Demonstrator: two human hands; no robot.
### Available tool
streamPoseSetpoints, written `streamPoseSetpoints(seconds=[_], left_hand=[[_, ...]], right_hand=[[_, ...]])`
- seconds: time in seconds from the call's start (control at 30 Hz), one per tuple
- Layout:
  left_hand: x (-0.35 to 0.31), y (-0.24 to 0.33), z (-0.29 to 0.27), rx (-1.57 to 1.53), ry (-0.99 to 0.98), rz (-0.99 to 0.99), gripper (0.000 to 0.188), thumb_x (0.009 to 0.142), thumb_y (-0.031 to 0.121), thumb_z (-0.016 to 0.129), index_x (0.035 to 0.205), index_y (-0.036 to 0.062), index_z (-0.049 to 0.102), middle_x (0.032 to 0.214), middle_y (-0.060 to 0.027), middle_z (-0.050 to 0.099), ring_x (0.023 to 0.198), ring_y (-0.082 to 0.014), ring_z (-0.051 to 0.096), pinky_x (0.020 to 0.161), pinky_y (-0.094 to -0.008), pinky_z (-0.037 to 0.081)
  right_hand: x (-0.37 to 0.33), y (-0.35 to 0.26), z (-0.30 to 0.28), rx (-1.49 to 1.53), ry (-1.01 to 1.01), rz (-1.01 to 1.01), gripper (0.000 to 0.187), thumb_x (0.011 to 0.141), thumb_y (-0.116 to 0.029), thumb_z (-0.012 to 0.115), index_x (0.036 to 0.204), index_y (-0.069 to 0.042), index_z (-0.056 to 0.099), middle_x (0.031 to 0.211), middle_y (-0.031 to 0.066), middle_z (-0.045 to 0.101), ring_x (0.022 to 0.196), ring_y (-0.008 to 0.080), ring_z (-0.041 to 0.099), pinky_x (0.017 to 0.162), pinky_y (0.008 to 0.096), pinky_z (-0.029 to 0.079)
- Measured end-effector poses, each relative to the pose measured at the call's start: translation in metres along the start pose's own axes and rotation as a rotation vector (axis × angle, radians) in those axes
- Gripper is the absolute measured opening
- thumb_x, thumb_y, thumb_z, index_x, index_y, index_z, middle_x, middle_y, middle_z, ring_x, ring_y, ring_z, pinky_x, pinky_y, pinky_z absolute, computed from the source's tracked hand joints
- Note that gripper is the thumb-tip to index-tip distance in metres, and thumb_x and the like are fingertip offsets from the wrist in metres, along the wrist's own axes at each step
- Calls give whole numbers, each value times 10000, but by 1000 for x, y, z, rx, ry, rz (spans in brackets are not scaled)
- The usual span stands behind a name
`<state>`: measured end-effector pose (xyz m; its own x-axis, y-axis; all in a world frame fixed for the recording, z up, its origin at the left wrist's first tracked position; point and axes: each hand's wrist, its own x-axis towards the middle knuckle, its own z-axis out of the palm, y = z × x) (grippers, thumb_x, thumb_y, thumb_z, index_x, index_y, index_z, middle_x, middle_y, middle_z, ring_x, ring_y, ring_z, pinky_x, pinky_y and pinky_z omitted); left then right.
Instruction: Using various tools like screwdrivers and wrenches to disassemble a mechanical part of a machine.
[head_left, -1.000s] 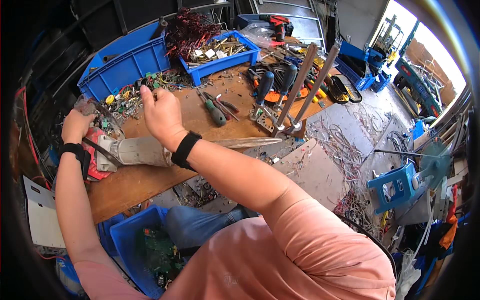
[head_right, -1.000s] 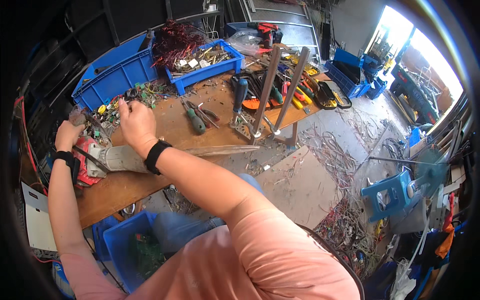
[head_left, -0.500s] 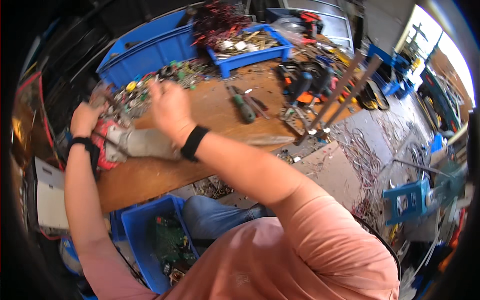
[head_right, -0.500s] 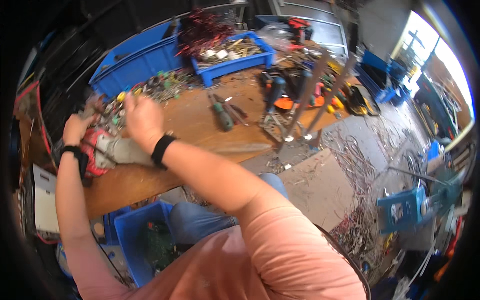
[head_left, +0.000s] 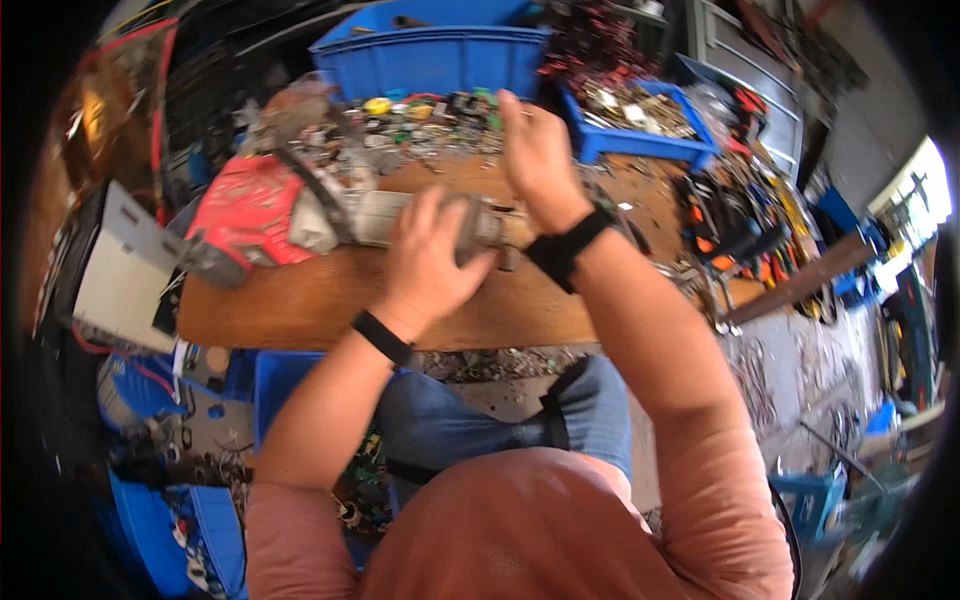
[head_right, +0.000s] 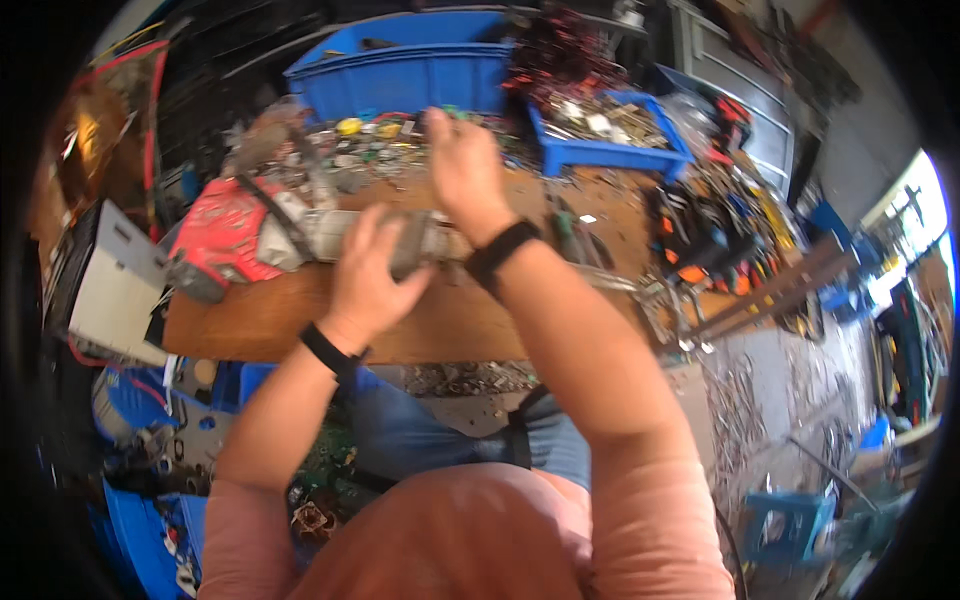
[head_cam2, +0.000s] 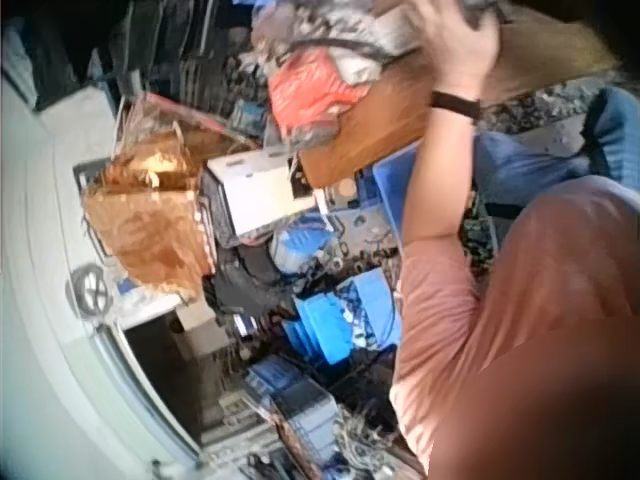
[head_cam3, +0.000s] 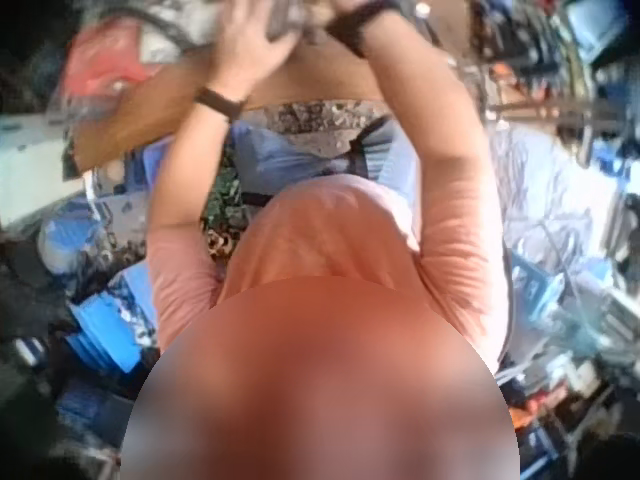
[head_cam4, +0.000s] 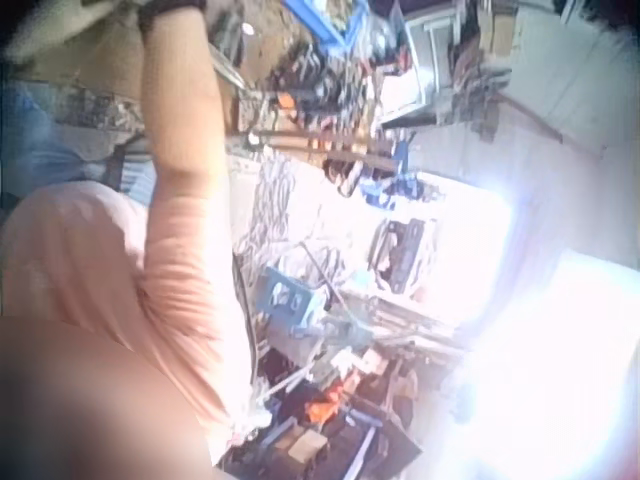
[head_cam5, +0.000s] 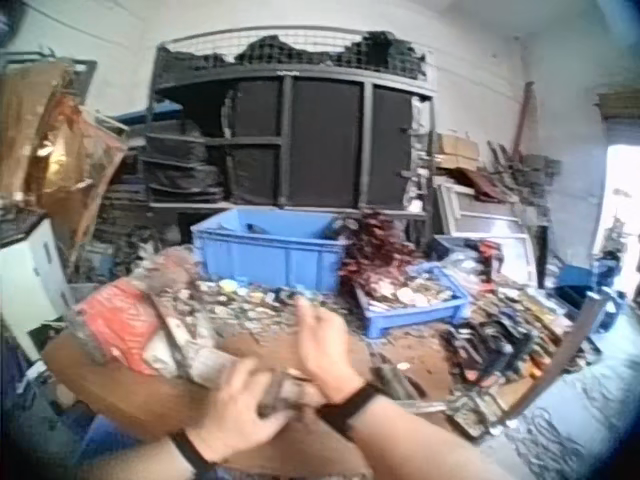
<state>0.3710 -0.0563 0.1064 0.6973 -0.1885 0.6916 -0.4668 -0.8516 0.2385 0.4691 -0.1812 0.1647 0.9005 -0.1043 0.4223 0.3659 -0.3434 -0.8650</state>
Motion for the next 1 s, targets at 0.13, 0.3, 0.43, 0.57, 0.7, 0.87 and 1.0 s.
streamPoseSetpoints(seconds=[0.13,0.3,0.43,0.57,0.7,0.87,1.0], left_hand=[[1,-8,-37,35,313,21,434,689,196,696,1048,27,522,1099,-185,469,1035,-352,448,889,-424,360],[51,-77,-101,216,469,-66,384,712,253,676,986,11,559,1060,-158,501,1017,-318,460,895,-394,361],[69,-90,-104,490,174,-20,438,723,336,653,1016,20,576,1119,-160,492,1070,-311,438,912,-394,360],[86,-114,-84,332,220,-324,462,713,384,638,1021,41,596,1123,-168,523,1063,-312,478,880,-388,401],[95,-118,-72,436,224,-641,387,739,371,592,991,80,629,978,-166,613,904,-319,587,771,-408,473],[95,-116,-72,493,241,-648,355,773,340,560,982,62,629,929,-173,625,873,-322,601,762,-411,476],[102,-108,-79,555,41,-635,355,767,334,557,960,45,634,900,-173,631,866,-324,604,760,-408,478]], right_hand=[[8,7,-17,-4,-124,13,407,840,-330,524,745,59,594,641,178,584,618,257,565,617,362,430],[4,-2,-8,168,-105,99,366,855,-299,519,709,32,577,570,73,529,560,150,477,557,320,403],[9,2,-8,153,-37,138,403,868,-320,489,732,46,587,606,117,562,595,206,524,605,344,419],[8,-11,-8,63,-88,98,374,846,-307,516,771,49,602,688,160,607,674,250,570,660,357,428],[1,-24,-4,157,25,115,348,840,-282,525,760,50,591,668,183,587,642,262,562,647,368,424],[-3,-22,-1,181,64,75,368,861,-279,489,746,55,593,695,224,589,681,328,579,660,389,426],[-3,-22,-6,-84,78,-22,382,858,-290,479,729,51,596,734,265,581,736,404,568,680,422,438]])
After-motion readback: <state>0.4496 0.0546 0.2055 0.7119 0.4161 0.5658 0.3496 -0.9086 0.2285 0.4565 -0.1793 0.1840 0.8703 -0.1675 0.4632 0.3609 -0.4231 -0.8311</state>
